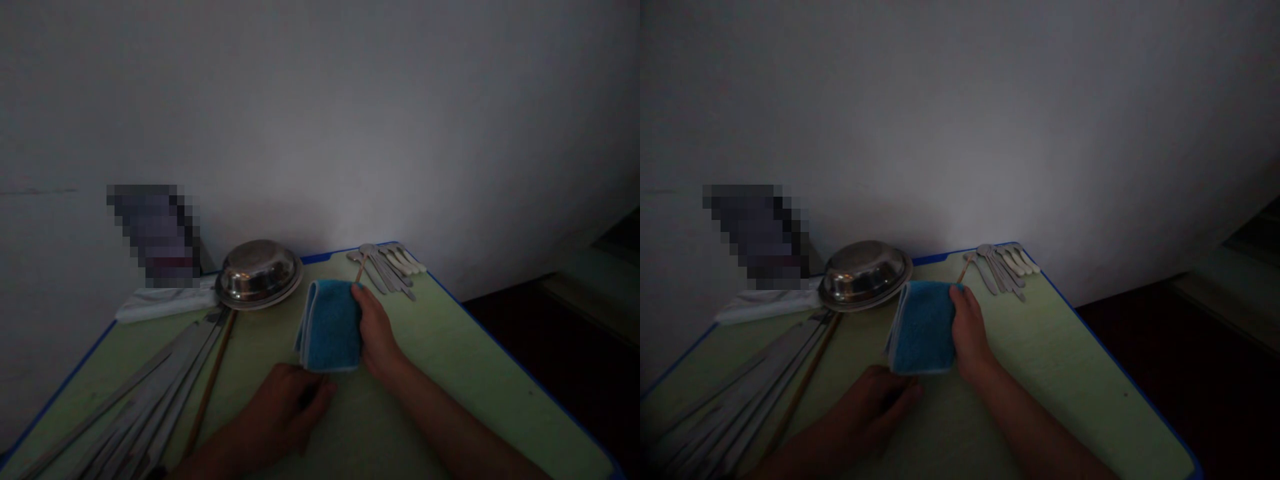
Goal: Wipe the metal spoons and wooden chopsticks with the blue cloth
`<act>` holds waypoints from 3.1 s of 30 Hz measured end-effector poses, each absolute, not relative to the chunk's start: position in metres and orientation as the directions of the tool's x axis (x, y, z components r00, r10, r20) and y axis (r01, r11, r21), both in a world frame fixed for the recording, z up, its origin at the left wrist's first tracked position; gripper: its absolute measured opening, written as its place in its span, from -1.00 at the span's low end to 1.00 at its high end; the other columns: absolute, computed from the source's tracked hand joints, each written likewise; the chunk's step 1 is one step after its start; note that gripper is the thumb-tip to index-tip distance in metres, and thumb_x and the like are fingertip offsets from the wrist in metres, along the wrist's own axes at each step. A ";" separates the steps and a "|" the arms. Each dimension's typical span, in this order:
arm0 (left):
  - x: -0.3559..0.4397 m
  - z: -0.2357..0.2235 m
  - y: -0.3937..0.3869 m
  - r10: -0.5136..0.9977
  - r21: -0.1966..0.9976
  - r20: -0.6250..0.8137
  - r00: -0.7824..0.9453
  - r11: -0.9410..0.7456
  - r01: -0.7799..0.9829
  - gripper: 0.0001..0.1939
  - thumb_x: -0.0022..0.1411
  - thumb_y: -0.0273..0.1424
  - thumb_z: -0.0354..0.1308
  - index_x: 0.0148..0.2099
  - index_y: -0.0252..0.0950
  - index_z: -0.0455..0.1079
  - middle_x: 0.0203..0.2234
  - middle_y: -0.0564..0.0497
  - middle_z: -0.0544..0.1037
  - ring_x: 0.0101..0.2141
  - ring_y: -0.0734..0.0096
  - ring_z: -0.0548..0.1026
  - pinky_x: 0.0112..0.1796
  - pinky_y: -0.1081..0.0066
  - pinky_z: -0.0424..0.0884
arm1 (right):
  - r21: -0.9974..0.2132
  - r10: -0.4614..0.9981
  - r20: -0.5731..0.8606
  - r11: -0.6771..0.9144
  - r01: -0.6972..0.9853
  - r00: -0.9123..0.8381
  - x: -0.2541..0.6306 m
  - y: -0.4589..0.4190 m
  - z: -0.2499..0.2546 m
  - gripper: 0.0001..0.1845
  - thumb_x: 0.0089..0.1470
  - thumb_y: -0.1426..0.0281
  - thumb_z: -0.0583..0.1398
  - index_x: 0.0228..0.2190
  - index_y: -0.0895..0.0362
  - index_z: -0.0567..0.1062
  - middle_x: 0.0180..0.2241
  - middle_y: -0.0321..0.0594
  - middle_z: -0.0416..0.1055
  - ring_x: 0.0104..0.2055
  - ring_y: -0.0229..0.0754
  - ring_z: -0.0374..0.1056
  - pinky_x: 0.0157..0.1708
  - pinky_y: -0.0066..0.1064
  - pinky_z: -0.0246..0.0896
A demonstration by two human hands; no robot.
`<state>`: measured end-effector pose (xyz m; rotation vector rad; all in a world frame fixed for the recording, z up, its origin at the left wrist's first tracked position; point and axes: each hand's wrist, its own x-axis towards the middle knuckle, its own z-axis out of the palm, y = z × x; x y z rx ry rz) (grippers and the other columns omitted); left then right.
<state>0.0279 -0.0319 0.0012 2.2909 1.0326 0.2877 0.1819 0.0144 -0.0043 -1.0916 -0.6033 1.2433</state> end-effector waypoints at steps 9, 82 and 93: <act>0.029 -0.002 -0.033 0.726 0.537 -0.045 0.686 -0.562 0.630 -0.63 0.25 -0.33 -0.10 -0.57 -0.32 0.27 -0.73 0.16 0.21 -0.66 0.58 0.25 -0.57 0.55 0.09 | -0.978 0.966 -0.076 -0.023 -0.208 0.249 0.180 0.022 -0.021 -0.65 -0.07 0.08 0.14 -0.44 0.10 0.48 -0.46 -0.33 0.43 -0.33 -0.19 0.28 -0.24 -0.40 0.13; -0.092 0.118 0.064 0.946 0.862 0.099 0.307 -0.236 0.449 -0.71 0.10 -0.54 0.01 -0.10 -0.31 0.37 -0.13 -0.03 0.52 -0.16 0.30 0.44 -0.12 0.42 0.34 | -0.950 0.961 0.266 0.275 0.150 -0.079 0.059 0.105 0.131 -0.72 0.07 0.12 0.06 -0.42 0.09 0.32 -0.50 -0.37 0.25 -0.45 -0.32 0.17 -0.46 -0.53 0.11; -0.096 0.127 0.061 0.904 0.843 -0.001 0.427 -0.229 0.487 -0.60 0.10 -0.57 0.00 -0.01 -0.24 0.36 -0.06 -0.02 0.48 -0.09 0.30 0.43 -0.05 0.37 0.31 | -0.973 0.971 0.230 0.229 0.022 0.061 0.052 0.096 0.137 -0.65 0.02 0.13 0.12 -0.18 0.01 0.41 -0.36 -0.33 0.45 -0.38 -0.28 0.32 -0.37 -0.50 0.26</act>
